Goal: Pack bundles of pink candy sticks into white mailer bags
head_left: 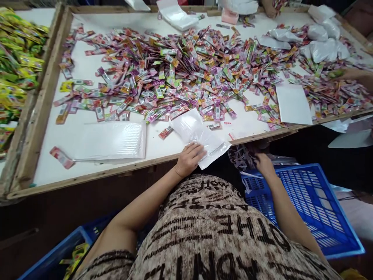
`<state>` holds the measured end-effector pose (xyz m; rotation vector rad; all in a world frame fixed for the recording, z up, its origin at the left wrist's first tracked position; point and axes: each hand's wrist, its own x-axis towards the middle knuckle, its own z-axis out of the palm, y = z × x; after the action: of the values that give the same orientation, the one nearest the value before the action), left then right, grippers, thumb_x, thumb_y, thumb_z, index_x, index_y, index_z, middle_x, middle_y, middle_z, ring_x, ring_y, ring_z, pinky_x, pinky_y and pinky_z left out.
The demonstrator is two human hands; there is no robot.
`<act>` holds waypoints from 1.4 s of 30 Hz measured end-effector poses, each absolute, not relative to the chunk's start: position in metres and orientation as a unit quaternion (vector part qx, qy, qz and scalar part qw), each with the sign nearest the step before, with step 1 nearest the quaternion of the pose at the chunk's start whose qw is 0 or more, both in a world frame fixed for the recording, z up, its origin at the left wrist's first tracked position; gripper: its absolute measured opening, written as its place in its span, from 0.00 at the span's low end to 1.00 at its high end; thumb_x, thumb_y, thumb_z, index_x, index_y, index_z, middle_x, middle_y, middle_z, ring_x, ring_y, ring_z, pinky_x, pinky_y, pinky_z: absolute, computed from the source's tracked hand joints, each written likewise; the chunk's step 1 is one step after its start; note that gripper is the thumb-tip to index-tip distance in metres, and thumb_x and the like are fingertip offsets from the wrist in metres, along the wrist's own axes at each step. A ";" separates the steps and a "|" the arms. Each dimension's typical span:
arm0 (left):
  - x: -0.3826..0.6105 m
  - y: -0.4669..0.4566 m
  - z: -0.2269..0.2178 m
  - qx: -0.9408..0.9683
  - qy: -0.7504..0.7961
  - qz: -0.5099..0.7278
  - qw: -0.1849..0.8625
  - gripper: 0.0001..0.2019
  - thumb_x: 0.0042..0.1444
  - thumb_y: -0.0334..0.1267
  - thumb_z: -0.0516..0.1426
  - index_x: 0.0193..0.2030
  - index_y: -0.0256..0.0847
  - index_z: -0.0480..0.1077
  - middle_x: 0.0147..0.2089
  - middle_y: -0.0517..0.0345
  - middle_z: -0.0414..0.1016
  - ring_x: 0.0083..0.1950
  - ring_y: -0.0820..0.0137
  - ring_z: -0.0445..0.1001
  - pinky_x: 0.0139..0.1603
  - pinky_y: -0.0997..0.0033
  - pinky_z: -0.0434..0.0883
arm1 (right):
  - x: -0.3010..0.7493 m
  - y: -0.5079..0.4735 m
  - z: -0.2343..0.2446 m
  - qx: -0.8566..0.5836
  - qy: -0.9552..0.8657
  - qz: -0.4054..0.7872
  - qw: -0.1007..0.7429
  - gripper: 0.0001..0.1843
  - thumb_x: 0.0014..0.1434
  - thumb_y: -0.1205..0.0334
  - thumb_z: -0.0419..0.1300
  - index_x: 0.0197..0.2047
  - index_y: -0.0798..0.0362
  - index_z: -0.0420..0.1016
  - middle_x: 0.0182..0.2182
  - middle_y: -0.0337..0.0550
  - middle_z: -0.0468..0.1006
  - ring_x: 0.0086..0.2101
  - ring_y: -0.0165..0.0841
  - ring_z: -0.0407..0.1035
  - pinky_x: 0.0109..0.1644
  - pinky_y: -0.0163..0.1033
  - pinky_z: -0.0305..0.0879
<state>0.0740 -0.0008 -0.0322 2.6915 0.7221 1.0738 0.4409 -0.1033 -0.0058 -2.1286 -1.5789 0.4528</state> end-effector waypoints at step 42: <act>0.108 0.120 -0.003 0.908 0.371 0.155 0.122 0.32 0.67 0.57 0.47 0.75 0.53 0.50 0.78 0.47 0.47 0.79 0.45 0.40 0.71 0.27 0.29 | 0.328 0.041 -0.012 -0.624 -0.597 0.441 0.243 0.11 0.52 0.60 0.60 0.39 0.52 0.76 0.26 0.37 0.75 0.29 0.33 0.67 0.37 0.37 0.60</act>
<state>0.1077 0.1195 -0.0026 2.6487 1.0821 0.4517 0.3278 0.0414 -0.0124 -1.7056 -1.6313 1.2061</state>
